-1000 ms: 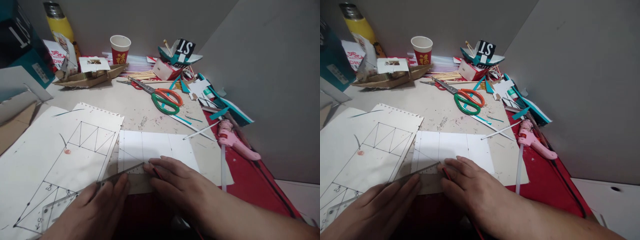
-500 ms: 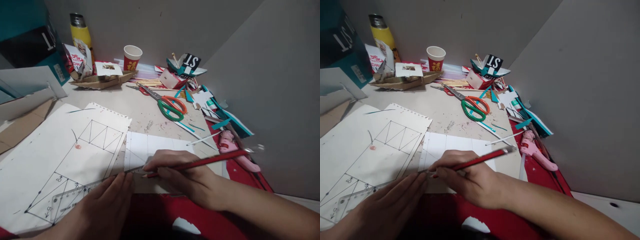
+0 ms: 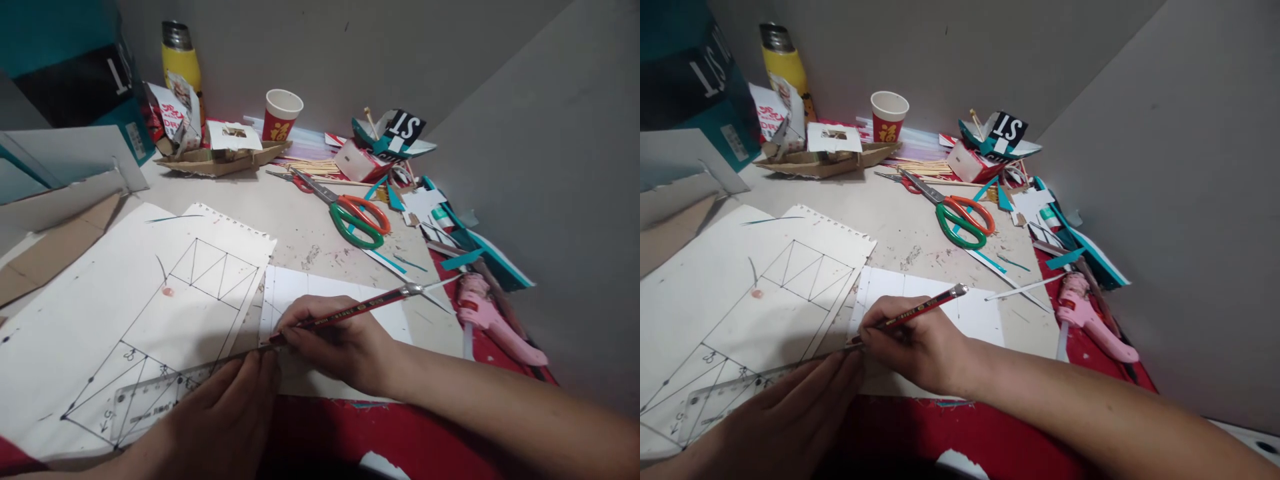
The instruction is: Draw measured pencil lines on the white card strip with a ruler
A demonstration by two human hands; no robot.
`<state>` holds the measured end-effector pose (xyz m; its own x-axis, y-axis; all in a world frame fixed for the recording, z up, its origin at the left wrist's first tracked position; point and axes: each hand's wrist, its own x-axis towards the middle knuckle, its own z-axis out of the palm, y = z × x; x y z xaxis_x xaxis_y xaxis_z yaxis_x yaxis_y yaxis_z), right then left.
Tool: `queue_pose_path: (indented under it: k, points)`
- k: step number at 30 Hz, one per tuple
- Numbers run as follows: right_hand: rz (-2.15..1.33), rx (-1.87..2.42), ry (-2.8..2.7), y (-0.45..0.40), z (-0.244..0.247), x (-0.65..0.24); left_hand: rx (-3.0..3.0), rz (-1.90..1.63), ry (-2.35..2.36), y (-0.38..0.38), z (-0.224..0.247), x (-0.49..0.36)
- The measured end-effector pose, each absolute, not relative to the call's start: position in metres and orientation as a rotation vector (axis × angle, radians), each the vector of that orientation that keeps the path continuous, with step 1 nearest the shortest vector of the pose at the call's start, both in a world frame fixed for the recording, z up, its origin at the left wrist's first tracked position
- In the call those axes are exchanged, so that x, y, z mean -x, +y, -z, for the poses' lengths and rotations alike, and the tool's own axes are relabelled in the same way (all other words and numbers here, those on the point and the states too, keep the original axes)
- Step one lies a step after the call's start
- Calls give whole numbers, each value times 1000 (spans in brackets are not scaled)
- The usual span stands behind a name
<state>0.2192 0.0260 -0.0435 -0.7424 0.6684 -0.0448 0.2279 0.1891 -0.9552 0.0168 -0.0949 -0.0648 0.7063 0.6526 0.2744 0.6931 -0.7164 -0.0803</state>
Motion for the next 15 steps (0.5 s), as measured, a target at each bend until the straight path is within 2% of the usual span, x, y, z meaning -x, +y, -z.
queue_pose_path:
  k: [7, 15]
  points:
    - [-1393, 857, -2155, 24, 38, -225, 2643, 365, -1020, -92, 65, -18]
    - [-761, 785, -2450, 21, 34, -263, 2658, 357, -975, -92, 70, -18]
